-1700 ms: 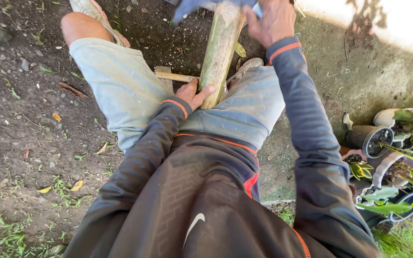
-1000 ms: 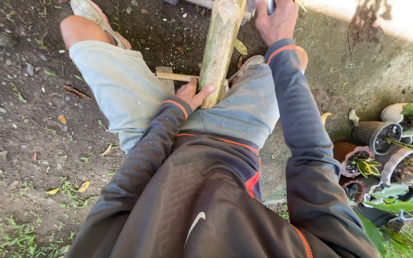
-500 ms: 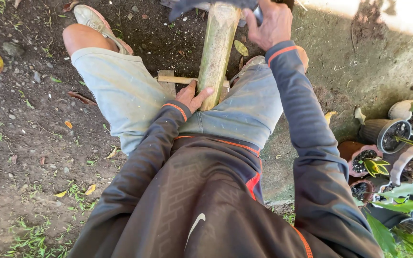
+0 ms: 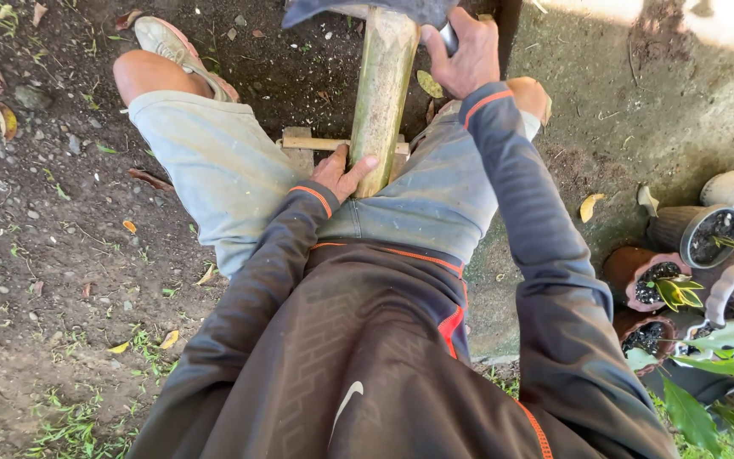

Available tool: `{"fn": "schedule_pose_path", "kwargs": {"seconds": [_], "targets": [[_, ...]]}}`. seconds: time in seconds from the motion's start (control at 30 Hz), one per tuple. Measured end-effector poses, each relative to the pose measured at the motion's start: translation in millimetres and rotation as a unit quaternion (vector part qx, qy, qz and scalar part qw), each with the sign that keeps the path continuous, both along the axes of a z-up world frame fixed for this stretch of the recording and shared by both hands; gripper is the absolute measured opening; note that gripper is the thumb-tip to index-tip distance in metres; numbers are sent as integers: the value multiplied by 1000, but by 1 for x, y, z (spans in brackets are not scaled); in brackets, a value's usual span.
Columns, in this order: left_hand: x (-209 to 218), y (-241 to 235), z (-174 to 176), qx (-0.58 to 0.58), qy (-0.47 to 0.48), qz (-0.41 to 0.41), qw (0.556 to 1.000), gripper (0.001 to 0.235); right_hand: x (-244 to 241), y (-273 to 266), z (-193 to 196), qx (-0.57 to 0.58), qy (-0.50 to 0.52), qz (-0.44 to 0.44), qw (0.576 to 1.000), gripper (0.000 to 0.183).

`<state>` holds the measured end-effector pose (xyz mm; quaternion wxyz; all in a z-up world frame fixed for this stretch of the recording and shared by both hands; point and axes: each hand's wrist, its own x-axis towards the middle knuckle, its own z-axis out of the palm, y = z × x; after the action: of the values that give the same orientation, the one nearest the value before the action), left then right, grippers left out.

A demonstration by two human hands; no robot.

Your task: Shaving the outer layer of a bamboo pole using a curved knife while seated.

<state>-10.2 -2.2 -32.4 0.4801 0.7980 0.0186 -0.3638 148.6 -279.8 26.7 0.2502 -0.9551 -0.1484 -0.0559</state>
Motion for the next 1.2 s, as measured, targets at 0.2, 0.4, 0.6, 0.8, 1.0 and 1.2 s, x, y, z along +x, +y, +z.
{"fn": "schedule_pose_path", "kwargs": {"seconds": [0.2, 0.4, 0.6, 0.8, 1.0, 1.2], "targets": [[12, 1, 41, -29, 31, 11, 999, 110, 22, -7, -31, 161, -15, -93, 982, 21], [9, 1, 27, -30, 6, 15, 999, 110, -1, 10, 9, 55, 56, 30, 996, 42], [10, 3, 31, -30, 7, 6, 1000, 110, -2, 3, -34, 129, -46, -139, 981, 39], [13, 2, 38, -30, 20, 6, 999, 112, -3, 19, 6, 120, 13, -80, 990, 41], [12, 3, 38, -26, 21, 6, 999, 112, 9, 13, -3, 257, 98, -228, 934, 41], [10, 2, 33, -40, 9, 10, 999, 109, -2, 14, 10, 288, 67, -171, 940, 35]]}}
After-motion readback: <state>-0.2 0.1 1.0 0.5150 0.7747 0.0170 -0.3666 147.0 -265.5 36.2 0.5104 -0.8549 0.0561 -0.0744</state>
